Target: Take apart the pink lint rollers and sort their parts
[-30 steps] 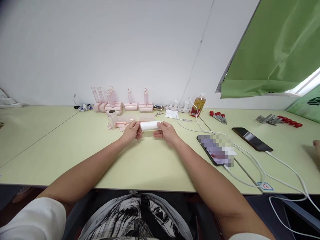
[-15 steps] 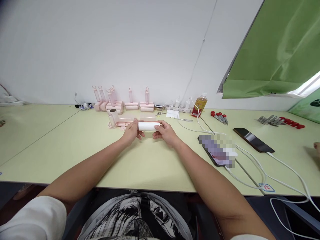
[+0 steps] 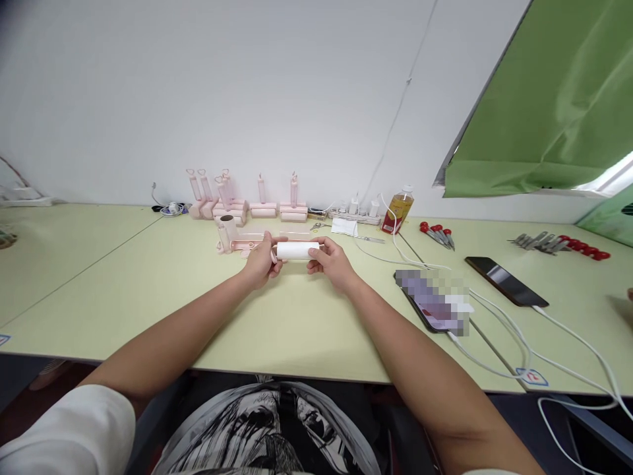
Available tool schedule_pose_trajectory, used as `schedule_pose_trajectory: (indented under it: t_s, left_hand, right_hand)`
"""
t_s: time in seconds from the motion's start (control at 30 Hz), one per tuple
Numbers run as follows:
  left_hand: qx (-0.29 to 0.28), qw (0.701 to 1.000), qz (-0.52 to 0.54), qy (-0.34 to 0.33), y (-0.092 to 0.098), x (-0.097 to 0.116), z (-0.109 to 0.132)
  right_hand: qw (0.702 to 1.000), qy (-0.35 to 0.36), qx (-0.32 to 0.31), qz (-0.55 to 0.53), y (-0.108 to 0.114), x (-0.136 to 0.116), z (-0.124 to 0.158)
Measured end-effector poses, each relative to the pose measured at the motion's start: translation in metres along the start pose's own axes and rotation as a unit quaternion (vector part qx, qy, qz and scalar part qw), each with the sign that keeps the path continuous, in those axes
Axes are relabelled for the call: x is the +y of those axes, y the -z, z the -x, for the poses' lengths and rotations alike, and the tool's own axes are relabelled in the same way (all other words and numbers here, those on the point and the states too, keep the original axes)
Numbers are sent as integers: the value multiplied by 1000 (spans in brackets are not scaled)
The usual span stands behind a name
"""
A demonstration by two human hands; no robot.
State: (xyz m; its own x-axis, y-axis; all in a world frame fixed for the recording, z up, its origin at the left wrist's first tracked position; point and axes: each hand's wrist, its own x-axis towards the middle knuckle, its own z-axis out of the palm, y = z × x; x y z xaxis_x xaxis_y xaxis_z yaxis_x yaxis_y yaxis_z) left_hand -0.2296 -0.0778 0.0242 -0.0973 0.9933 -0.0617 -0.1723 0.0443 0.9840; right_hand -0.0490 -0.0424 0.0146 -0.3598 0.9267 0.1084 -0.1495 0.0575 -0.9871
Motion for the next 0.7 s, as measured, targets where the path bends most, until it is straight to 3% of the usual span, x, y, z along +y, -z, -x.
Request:
schedule_pose_trajectory:
  t_s: [0.17,0.5,0.7]
  left_hand:
    - [-49,997,-44,32,9,1,-1]
    - [-33,996,-81,36,12,-4,-7]
    - [-58,993,-91,40,13,-2,-5]
  right_hand:
    - [998,37,-18,47,1,2,0]
    - [993,74,-42,83,0,2,1]
    - [993,70,-38,83,-1,3,1]
